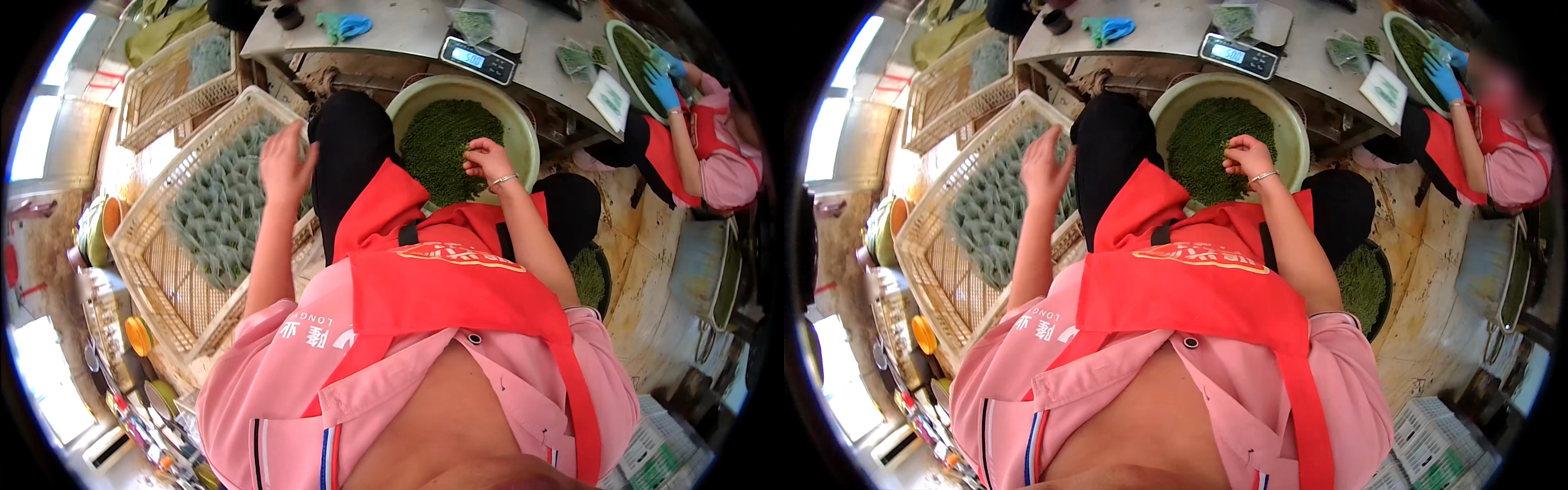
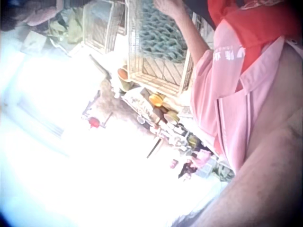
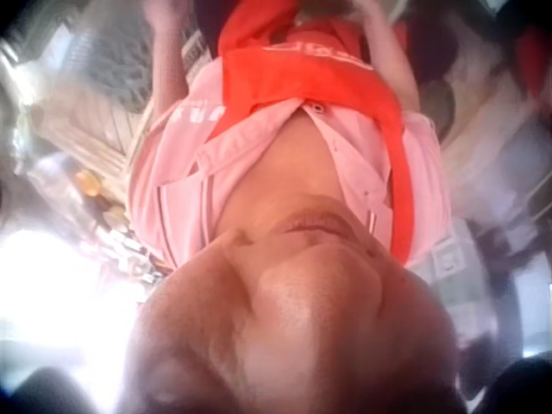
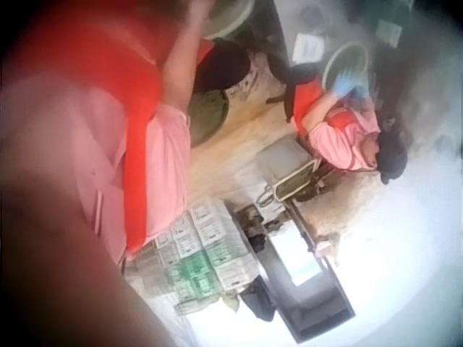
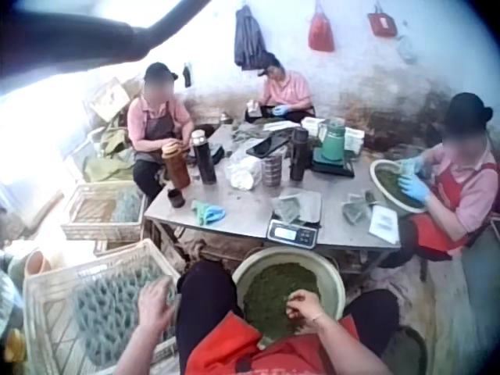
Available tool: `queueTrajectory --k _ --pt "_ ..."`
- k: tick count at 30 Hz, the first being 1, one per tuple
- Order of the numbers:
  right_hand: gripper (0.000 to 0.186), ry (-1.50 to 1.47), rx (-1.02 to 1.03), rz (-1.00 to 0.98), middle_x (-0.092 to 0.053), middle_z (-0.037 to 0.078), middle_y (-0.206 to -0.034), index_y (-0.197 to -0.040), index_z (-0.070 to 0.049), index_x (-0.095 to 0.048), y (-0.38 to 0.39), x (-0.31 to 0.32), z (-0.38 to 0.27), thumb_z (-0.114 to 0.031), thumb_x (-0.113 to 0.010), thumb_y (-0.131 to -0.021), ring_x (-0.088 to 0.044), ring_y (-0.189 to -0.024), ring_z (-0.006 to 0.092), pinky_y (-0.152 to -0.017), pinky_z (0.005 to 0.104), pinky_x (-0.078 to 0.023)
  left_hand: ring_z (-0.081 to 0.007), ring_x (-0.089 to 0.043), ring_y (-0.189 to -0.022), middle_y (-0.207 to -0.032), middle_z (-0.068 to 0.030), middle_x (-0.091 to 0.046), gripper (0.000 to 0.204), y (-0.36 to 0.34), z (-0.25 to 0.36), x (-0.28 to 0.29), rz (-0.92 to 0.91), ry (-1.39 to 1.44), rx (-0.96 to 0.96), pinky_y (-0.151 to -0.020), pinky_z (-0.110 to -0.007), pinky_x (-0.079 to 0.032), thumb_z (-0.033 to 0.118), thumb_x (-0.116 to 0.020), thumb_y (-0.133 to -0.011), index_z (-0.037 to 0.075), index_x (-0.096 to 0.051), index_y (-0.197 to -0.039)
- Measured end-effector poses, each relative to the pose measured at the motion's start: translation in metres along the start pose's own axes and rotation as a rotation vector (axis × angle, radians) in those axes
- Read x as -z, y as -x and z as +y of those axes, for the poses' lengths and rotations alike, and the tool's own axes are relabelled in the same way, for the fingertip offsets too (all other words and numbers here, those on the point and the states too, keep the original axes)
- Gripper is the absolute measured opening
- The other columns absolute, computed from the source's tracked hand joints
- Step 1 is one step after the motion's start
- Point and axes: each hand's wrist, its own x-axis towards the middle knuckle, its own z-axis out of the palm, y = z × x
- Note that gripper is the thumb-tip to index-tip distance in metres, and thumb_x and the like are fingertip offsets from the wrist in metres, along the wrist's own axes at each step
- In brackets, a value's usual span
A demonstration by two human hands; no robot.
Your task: The person scoops green tea leaves from a bowl into small plastic bags, weighs each bag on a digital scale, and places the filled bags into a plastic crate. The process is repeated continuously.
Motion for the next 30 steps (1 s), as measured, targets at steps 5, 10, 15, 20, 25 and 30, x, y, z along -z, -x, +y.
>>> queueTrajectory --k 5,10,15,20,25,30 --pt "0.018 -0.337 0.104 0.065 -0.061 0.01 -0.083 -0.096 -0.002 -0.052 0.009 0.013 -0.035 -0.002 -0.061 -0.081 -0.064 -0.07 0.0203 -0.059 0.0303 -0.056 -0.0301 -0.057 -0.095 -0.103 -0.0117 -0.062 0.034 -0.064 0.063 -0.058 0.028 0.343 -0.248 -0.087 -0.04 -0.043 0.018 -0.064 -0.077 0.006 -0.056 -0.108" --pt "0.033 -0.523 0.505 0.174 -0.06 0.018 -0.093 -0.113 0.01 -0.047 -0.054 -0.003 -0.139 0.002 -0.058 -0.082 -0.065 -0.081 0.0287 -0.071 0.0332 -0.057 -0.03 -0.06 -0.078 -0.084 -0.0121 -0.063 0.029 -0.066 0.097 -0.102 -0.048 0.478 -0.306 -0.081 -0.04 -0.047 0.019 -0.064 -0.076 0.009 -0.058 -0.103" --pt "0.025 -0.281 0.366 0.294 -0.063 0.014 -0.082 -0.108 0.004 -0.051 -0.053 -0.007 -0.112 -0.002 -0.057 -0.084 -0.066 -0.074 0.0246 -0.063 0.0317 -0.057 -0.0219 -0.062 -0.074 -0.078 -0.0073 -0.062 0.022 -0.042 0.112 -0.111 -0.118 0.497 -0.505 -0.079 -0.039 -0.047 0.016 -0.062 -0.076 0.009 -0.058 -0.096" --pt "0.021 0.801 -0.133 -0.068 -0.066 0.015 -0.07 -0.08 -0.001 -0.066 -0.041 -0.021 0.028 -0.02 -0.057 -0.078 -0.066 -0.061 0.0236 -0.059 0.0345 -0.053 -0.0246 -0.062 -0.075 -0.079 -0.0072 -0.063 0.02 -0.042 0.11 -0.119 -0.248 0.511 -0.437 -0.08 -0.039 -0.049 0.016 -0.06 -0.08 0.01 -0.057 -0.099" --pt "0.033 1.372 -0.149 -0.184 -0.065 0.021 -0.092 -0.089 -0.003 -0.069 -0.041 -0.037 0.102 -0.031 -0.064 -0.073 -0.063 -0.092 0.0323 -0.082 0.0399 -0.05 -0.0256 -0.062 -0.072 -0.075 -0.0079 -0.063 0.019 -0.042 0.111 -0.12 -0.258 0.497 -0.436 -0.079 -0.04 -0.049 0.016 -0.059 -0.08 0.01 -0.057 -0.098" --pt "0.022 1.253 0.137 -0.364 -0.066 0.018 -0.08 -0.086 -0.005 -0.067 -0.061 -0.046 0.134 -0.022 -0.063 -0.071 -0.066 -0.077 0.0297 -0.07 0.0385 -0.053 -0.025 -0.062 -0.072 -0.075 -0.0076 -0.062 0.018 -0.043 0.114 -0.124 -0.27 0.48 -0.474 -0.078 -0.039 -0.05 0.016 -0.059 -0.08 0.01 -0.057 -0.097"
